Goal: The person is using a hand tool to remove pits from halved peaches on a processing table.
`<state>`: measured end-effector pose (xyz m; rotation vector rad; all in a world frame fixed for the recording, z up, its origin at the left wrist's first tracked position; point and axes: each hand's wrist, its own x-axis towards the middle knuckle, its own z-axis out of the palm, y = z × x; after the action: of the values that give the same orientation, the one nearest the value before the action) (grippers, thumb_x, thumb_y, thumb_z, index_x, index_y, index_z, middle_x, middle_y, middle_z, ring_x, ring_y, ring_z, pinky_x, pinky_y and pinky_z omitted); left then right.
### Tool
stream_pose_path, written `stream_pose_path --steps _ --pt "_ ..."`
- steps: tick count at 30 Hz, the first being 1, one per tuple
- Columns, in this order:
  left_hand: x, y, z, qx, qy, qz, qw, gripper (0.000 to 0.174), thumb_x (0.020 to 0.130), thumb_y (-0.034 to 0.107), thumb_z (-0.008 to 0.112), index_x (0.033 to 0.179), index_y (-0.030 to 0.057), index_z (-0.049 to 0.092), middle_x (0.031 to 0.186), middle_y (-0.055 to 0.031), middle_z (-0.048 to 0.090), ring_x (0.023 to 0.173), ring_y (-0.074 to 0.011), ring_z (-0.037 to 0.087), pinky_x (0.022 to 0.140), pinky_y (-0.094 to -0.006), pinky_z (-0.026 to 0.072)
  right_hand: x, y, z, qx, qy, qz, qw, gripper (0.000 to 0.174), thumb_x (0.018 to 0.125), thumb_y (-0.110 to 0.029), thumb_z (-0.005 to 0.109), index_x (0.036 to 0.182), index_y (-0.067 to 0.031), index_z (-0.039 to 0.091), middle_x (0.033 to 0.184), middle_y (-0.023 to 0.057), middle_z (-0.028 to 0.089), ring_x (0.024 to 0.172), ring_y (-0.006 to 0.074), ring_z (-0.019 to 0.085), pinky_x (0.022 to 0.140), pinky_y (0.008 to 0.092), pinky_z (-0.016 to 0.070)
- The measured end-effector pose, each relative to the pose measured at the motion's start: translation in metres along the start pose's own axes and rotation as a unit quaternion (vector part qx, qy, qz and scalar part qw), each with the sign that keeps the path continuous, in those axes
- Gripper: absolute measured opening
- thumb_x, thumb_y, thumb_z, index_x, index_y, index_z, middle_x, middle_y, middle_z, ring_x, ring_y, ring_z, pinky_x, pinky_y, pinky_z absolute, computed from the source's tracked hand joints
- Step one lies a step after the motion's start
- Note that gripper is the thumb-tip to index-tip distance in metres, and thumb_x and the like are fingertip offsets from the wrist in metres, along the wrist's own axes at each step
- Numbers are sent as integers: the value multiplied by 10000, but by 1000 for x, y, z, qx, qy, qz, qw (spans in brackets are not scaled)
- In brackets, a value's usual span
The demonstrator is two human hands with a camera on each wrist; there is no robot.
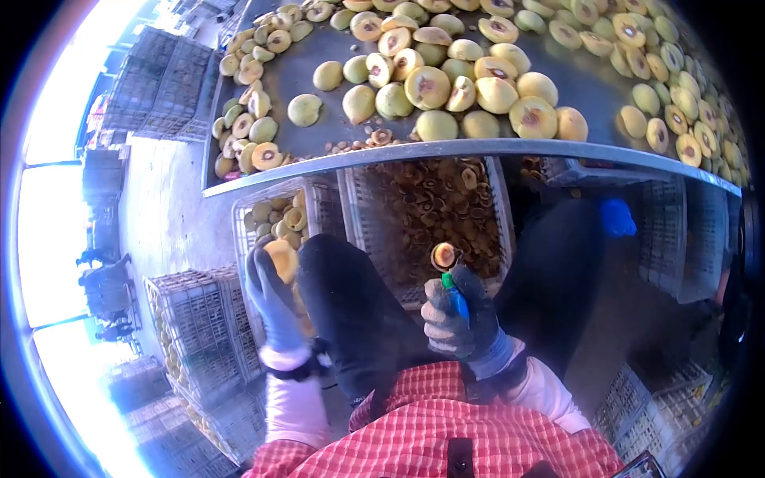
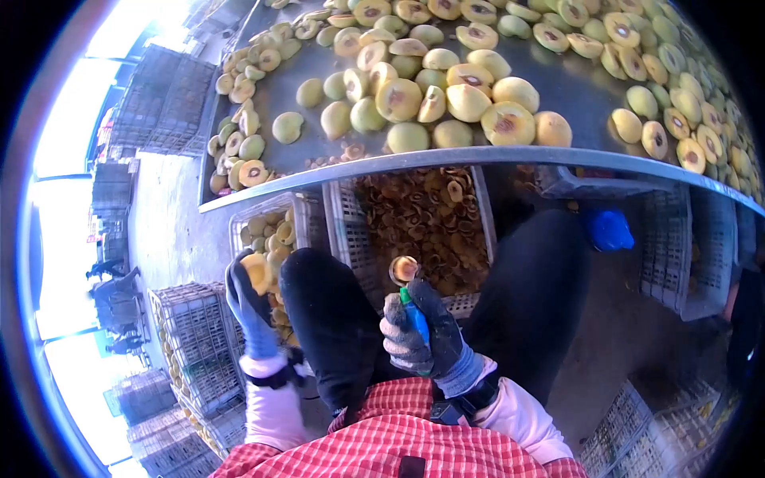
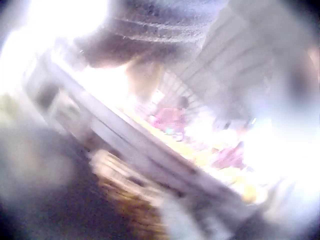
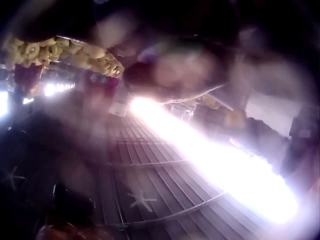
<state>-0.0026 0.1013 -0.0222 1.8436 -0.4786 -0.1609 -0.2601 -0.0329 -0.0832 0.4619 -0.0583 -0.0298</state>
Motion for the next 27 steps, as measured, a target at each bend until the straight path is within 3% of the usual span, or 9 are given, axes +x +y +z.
stream_pose_path --steps 1,2,4,8,11,12,14,18,27 --pt "23 -14 -38 230 -64 -8 971 396 926 337 573 1111 -12 587 1011 -178 621 932 -318 608 824 -381 489 0 2 3 -21 24 -1 999 481 986 -510 383 932 -62 552 635 34 490 469 117 461 387 234 383" --pt "38 -22 -59 512 -100 -29 853 423 904 359 596 1133 3 594 1035 -206 626 949 -327 619 827 -395 484 2 3 6 -42 47 -2 998 485 996 -493 374 962 -50 570 633 37 494 458 113 456 371 226 377" --pt "58 -16 -70 567 -77 2 820 405 874 357 633 1119 35 617 1039 -224 623 967 -344 621 826 -414 479 5 1 9 -73 81 -8 994 469 1005 -469 368 954 -44 560 612 34 499 433 104 447 361 215 371" --pt "124 34 17 371 -110 129 913 408 835 323 694 1123 43 622 1054 -183 628 956 -325 626 815 -392 487 15 -4 3 -137 142 -22 980 443 1008 -445 383 954 -42 556 586 25 514 400 99 455 359 212 383" --pt "162 89 141 395 -202 259 858 504 828 423 679 1218 117 588 1134 -150 604 1044 -324 603 840 -384 494 19 -5 -5 -168 157 -25 973 430 994 -448 426 946 -43 563 589 21 551 389 102 481 361 219 400" --pt "186 80 184 356 -208 384 826 557 825 409 688 1248 72 558 1185 -173 579 980 -301 611 840 -380 490 20 -7 -4 -172 174 -26 969 429 990 -449 435 944 -43 565 591 23 556 389 103 483 361 222 403" --pt "208 86 271 317 -256 454 792 669 808 580 623 1344 199 497 1273 -191 524 1176 -370 518 943 -442 454 21 -11 1 -182 207 -35 961 428 983 -452 451 939 -43 569 595 28 565 389 105 488 362 226 408" --pt "198 86 381 474 -393 356 702 773 750 751 527 1351 267 493 1406 -197 379 1263 -413 419 1027 -522 364 28 -17 4 -272 269 -100 919 382 966 -431 505 941 -59 585 596 31 570 417 114 517 387 228 430" --pt "193 78 324 466 -485 332 662 699 767 573 663 1321 181 494 1211 -204 505 1161 -392 511 950 -453 436 36 -20 6 -328 309 -117 885 429 922 -497 557 919 -68 547 530 14 514 380 121 457 376 235 374"
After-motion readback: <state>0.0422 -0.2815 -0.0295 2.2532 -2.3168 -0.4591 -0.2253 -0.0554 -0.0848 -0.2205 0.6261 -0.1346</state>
